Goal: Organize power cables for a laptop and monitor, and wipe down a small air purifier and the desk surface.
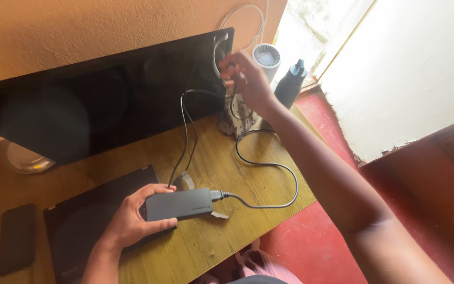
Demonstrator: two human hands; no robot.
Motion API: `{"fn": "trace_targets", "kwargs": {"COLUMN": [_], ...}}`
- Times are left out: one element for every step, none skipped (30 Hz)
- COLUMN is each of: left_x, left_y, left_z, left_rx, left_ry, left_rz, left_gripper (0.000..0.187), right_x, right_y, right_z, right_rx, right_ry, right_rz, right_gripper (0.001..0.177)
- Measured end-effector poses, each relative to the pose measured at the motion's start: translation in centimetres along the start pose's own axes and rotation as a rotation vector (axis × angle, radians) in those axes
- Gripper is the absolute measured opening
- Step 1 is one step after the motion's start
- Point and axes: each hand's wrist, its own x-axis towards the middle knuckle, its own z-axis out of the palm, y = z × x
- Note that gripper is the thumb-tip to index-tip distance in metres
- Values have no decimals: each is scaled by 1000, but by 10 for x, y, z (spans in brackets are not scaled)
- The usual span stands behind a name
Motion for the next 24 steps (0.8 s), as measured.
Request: {"fn": "trace_targets", "kwargs": {"left_x": [3, 6, 9, 10, 11, 13, 15, 15, 15, 15, 15, 17, 17, 19, 20, 22, 23, 25, 29, 33, 38, 43, 48, 52], "left_y": [-3, -5, -8, -7, -6, -5, -3, -1, 1, 4, 7, 10, 11, 12, 14, 20, 26, 31, 32, 32, 33, 36, 40, 44], "left_z": [4, 8, 12, 15, 19, 23, 26, 29, 32, 34, 37, 39, 42, 44, 46, 48, 50, 51, 50, 49, 48, 47, 45, 41], "left_rx": [-2, -44, -86, -88, -160, -232, -233, -217, -201, -201, -158, -114, -114, -86, -57, -54, -19, 14, 16, 49, 81, 81, 68, 56], "left_ry": [1, 19, 38, 45, 47, 52, 60, 69, 78, 91, 121, 148, 158, 186, 215, 225, 235, 244, 254, 248, 242, 252, 250, 251], "left_rz": [-4, 58, 119, 115, 130, 146, 143, 158, 172, 164, 151, 140, 134, 118, 102, 97, 74, 51, 45, 44, 42, 37, 31, 26], "left_gripper": [60, 58, 56, 56, 57, 57, 57, 58, 59, 59, 58, 57, 57, 58, 58, 58, 59, 59, 59, 59, 58, 58, 60, 61], "right_x": [-7, -12, -18, -25, -32, -39, -46, -52, -58, -62, -66, -70, -70, -69, -68, -66, -64, -62, -58, -54, -51, -46, -41, -34], "right_y": [16, 32, 47, 44, 40, 37, 46, 54, 62, 70, 78, 85, 92, 99, 106, 109, 111, 114, 111, 108, 105, 87, 69, 50], "right_z": [2, 4, 6, 4, 2, -1, -3, -3, -4, -4, -4, -5, -5, -4, -3, -1, 2, 5, 8, 10, 12, 13, 14, 16], "right_rx": [2, -68, -138, -134, -273, -410, -406, -409, -413, -404, -377, -351, -345, -397, -450, -443, -411, -380, -375, -270, -164, -160, -194, -226], "right_ry": [-3, -29, -56, -63, -99, -135, -142, -174, -207, -219, -281, -338, -347, -402, -457, -464, -484, -504, -512, -518, -523, -532, -540, -546], "right_rz": [3, -41, -84, -85, -179, -275, -278, -208, -139, -143, -105, -67, -71, -11, 49, 42, 124, 207, 201, 110, 21, 15, -135, -289], "right_gripper": [19, 25, 31, 31, 24, 18, 18, 19, 20, 20, 23, 27, 27, 26, 27, 27, 33, 39, 39, 49, 59, 59, 71, 84]}}
